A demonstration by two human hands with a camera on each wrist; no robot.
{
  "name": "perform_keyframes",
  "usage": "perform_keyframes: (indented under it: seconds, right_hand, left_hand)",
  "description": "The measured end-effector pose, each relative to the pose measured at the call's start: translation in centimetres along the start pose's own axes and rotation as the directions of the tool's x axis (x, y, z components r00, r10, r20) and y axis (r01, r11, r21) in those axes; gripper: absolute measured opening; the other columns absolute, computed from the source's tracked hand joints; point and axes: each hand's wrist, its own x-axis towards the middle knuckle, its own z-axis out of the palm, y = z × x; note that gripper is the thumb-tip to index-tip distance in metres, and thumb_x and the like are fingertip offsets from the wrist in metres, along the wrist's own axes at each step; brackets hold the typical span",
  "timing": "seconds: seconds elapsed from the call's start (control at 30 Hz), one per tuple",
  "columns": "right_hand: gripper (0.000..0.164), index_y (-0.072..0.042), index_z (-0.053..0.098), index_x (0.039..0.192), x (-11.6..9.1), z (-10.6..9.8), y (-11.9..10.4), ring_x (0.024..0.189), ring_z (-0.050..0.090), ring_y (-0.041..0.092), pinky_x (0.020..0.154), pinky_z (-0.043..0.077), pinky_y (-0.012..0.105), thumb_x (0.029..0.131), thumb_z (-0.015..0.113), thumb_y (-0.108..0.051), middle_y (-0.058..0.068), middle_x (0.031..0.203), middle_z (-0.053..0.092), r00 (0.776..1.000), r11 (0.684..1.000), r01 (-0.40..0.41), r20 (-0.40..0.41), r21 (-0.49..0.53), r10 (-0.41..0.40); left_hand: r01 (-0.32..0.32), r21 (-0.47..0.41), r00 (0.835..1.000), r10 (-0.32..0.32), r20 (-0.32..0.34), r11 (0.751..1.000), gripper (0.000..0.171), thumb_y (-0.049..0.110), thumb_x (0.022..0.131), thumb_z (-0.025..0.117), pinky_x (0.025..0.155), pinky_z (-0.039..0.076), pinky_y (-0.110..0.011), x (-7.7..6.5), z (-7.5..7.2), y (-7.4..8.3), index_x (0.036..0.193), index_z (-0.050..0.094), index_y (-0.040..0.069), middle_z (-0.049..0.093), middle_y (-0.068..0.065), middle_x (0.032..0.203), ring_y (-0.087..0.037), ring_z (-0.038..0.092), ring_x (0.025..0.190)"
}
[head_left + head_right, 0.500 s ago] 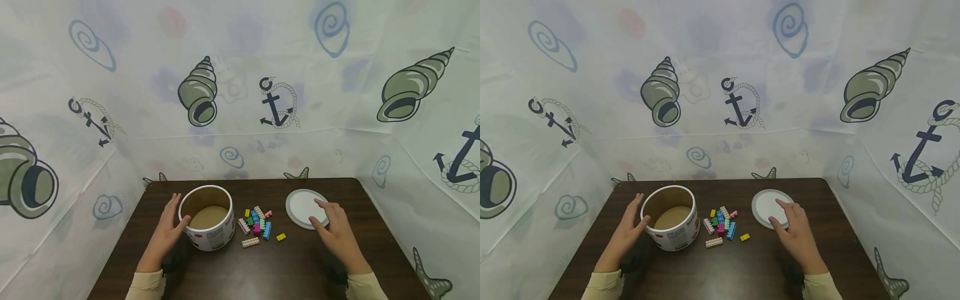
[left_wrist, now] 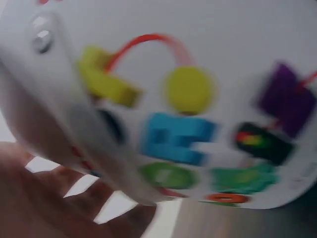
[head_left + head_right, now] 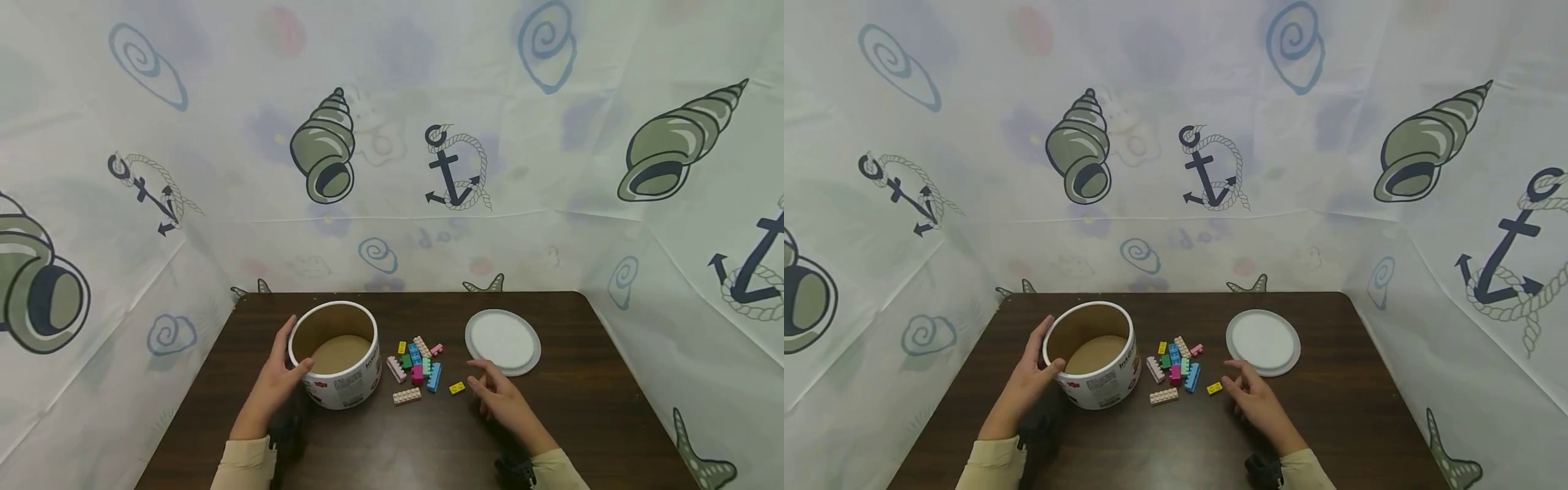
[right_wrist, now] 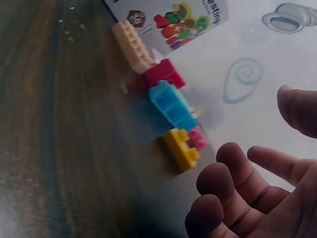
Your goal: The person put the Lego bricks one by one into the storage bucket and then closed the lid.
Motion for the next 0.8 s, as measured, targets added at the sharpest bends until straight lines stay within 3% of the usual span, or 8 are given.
perform_keyframes:
  seconds: [0.2, 0.47, 0.57, 0.7, 0.8]
  right_hand:
    - [0.050, -0.019, 0.054, 0.154, 0.5, 0.3, 1.0, 0.066, 0.061, 0.023, 0.055, 0.056, 0.039, 0.109, 0.067, -0.035, 0.017, 0.096, 0.065, 0.999, 0.998, -0.044, 0.019, 0.045, 0.043]
    - [0.057, -0.020, 0.055, 0.155, 1.0, 1.2, 1.7, 0.066, 0.062, 0.022, 0.049, 0.056, 0.038, 0.104, 0.075, -0.035, 0.012, 0.092, 0.065, 0.990, 0.999, -0.041, 0.133, 0.002, 0.040]
    - [0.055, -0.022, 0.058, 0.153, 1.4, 1.5, 1.8, 0.058, 0.058, 0.020, 0.046, 0.054, 0.037, 0.102, 0.077, -0.034, 0.010, 0.089, 0.065, 0.990, 0.999, -0.018, 0.136, -0.026, 0.022]
    - [0.051, -0.023, 0.063, 0.150, 1.7, 1.4, 2.0, 0.052, 0.054, 0.017, 0.044, 0.052, 0.035, 0.102, 0.078, -0.029, 0.009, 0.087, 0.065, 0.993, 0.999, -0.003, 0.114, -0.045, 0.008]
    - [0.050, -0.024, 0.064, 0.149, 1.8, 1.2, 2.2, 0.053, 0.053, 0.016, 0.044, 0.052, 0.035, 0.101, 0.078, -0.027, 0.009, 0.086, 0.065, 0.993, 0.999, -0.007, 0.120, -0.047, 0.013]
  left_hand:
    - [0.013, 0.002, 0.996, -0.013, 0.084, 1.000, 0.114, 0.035, 0.095, 0.084, 0.118, 0.034, -0.079, 0.9, -0.4, 0.5, 0.177, 0.006, 0.025, 0.013, -0.021, 0.182, -0.056, 0.027, 0.161]
    - [0.052, -0.104, 0.997, -0.045, 0.068, 0.993, 0.109, 0.019, 0.095, 0.084, 0.121, 0.034, -0.074, 0.8, 0.2, -0.3, 0.176, 0.011, 0.027, 0.018, -0.019, 0.181, -0.051, 0.031, 0.160]
    - [0.027, -0.188, 0.999, -0.019, 0.043, 0.982, 0.104, 0.011, 0.098, 0.079, 0.118, 0.046, -0.056, 1.1, 0.9, -0.7, 0.176, 0.012, 0.026, 0.020, -0.018, 0.180, -0.047, 0.036, 0.156]
    - [-0.023, -0.364, 0.999, 0.037, 0.033, 0.931, 0.095, 0.003, 0.101, 0.071, 0.105, 0.053, -0.025, 1.6, 2.2, -1.2, 0.176, 0.015, 0.022, 0.022, -0.023, 0.175, -0.033, 0.043, 0.147]
    - [-0.045, -0.422, 0.998, 0.060, 0.023, 0.905, 0.089, 0.002, 0.102, 0.068, 0.101, 0.052, -0.019, 1.9, 2.8, -1.5, 0.174, 0.019, 0.021, 0.025, -0.024, 0.171, -0.030, 0.045, 0.144]
